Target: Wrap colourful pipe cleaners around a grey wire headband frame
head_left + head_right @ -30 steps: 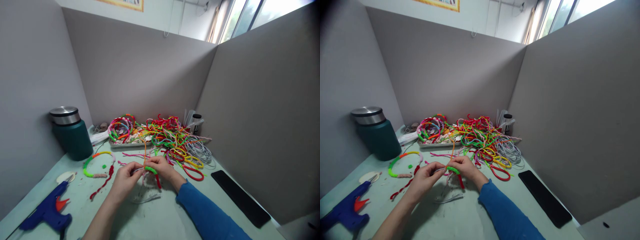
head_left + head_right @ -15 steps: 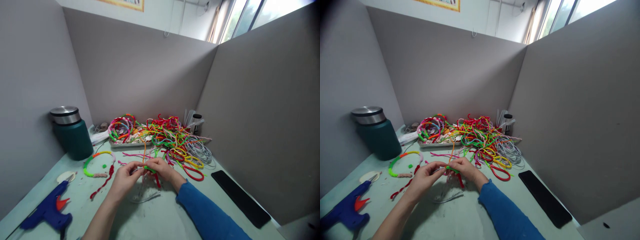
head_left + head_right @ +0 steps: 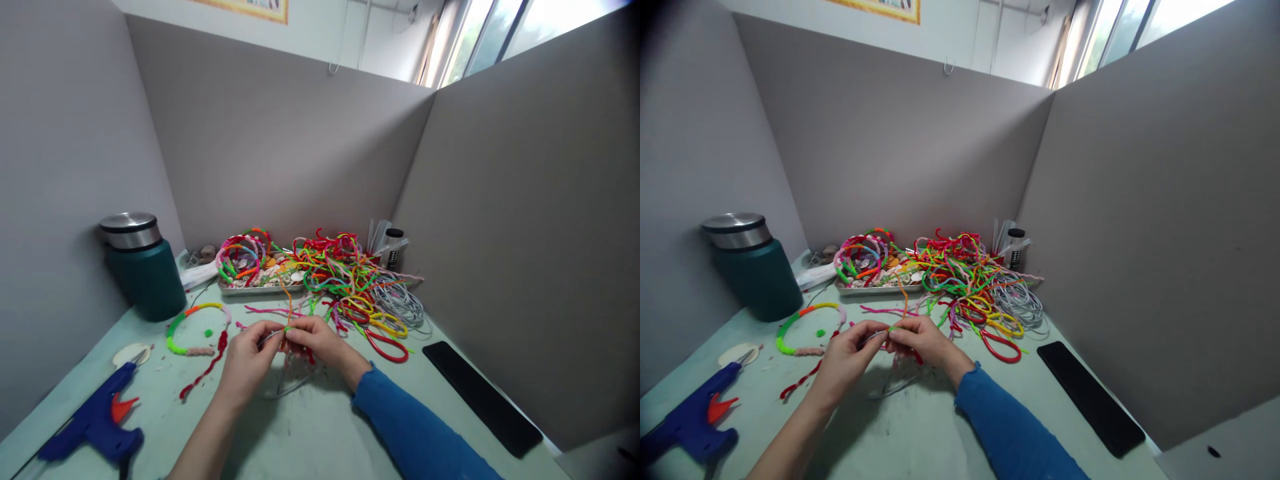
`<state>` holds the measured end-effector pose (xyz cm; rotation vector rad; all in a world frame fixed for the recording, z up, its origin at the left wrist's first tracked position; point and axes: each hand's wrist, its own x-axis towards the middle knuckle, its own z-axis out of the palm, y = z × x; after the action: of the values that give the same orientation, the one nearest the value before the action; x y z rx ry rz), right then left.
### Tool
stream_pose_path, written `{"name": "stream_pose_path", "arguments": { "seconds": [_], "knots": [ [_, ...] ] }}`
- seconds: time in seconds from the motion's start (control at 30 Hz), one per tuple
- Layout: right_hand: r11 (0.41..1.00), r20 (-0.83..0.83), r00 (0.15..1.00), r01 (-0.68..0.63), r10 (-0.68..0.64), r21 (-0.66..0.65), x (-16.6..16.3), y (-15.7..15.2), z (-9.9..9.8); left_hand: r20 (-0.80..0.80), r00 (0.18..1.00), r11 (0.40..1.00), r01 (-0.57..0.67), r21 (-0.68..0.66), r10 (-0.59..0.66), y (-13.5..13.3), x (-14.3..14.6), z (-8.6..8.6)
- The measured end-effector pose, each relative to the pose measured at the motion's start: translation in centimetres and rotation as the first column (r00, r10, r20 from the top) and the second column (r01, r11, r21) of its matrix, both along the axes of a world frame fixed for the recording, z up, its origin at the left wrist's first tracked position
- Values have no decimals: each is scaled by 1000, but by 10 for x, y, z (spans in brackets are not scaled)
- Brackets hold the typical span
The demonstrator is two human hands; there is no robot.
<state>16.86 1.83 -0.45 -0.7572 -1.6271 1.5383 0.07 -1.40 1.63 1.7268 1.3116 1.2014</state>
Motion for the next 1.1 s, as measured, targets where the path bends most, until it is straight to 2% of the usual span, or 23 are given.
{"name": "stream_pose_path", "arguments": {
  "seconds": [0.1,0.27,0.4,0.57,0.77,1.1],
  "knots": [
    [1000,-16,1000,12,-12,-6,-2,0,-1,-26,999,1000,-20,17,20,0,1,0],
    [1000,-5,1000,5,-5,6,0,2,-2,94,995,992,55,-116,-44,3,-1,2],
    [1000,-7,1000,-11,11,-3,2,3,-3,175,982,987,98,-130,-74,2,-1,5],
    [1000,-16,1000,-15,14,-21,1,3,-4,186,982,986,71,-153,-42,4,-3,1],
    [1000,-8,1000,-9,9,-4,0,3,-4,158,987,993,51,-104,-34,7,-3,-2],
    [1000,-8,1000,9,-9,-1,-2,3,-4,7,998,997,-61,-39,62,5,0,-5]
  ]
}}
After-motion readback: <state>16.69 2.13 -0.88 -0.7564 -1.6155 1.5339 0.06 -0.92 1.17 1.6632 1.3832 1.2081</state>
